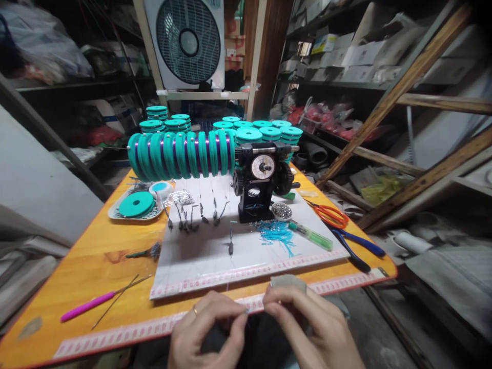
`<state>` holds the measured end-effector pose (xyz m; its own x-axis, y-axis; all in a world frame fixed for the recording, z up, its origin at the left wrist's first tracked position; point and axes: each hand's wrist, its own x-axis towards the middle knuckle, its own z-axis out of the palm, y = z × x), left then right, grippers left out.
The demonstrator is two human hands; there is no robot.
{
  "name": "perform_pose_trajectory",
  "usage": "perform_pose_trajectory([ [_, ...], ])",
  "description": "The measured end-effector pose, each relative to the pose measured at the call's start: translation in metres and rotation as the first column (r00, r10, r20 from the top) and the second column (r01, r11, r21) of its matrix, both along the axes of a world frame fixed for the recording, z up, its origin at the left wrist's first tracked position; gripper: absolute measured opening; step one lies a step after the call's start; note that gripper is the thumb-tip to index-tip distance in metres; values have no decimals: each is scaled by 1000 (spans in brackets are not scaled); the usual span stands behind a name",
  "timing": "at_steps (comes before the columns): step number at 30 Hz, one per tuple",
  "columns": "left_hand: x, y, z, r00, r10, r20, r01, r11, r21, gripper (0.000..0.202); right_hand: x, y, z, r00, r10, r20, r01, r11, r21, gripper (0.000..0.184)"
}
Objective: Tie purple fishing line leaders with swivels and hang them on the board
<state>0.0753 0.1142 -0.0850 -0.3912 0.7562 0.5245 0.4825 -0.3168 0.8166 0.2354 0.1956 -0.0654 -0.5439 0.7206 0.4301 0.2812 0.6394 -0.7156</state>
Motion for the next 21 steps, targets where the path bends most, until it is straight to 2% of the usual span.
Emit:
perform_pose_trajectory([
  [2, -20, -1, 6, 986, -29, -166, 27, 1000, -15, 17, -6, 5, -7, 999, -35, 1, 34, 998, 60, 14],
  [5, -51, -1, 15, 895, -33, -445, 24, 999, -27, 19, -14, 14, -20, 991, -99, 86, 80, 977, 200, 13],
  [9, -77, 1, 19, 752, -50, -658, -6, 997, -82, 16, -17, 22, -31, 949, -252, 191, 149, 889, 433, 17],
  [11, -81, 2, 19, 697, -86, -712, 3, 993, -117, 15, -16, 23, -30, 937, -280, 209, 150, 863, 482, 17],
  [16, -81, 6, 24, 620, -149, -771, 34, 986, -163, 14, -18, 12, -16, 967, -218, 132, 141, 889, 435, 23],
  [21, -79, 8, 30, 571, -169, -804, 41, 983, -178, 17, -39, -9, -17, 959, -85, 269, -64, 863, 502, 35],
])
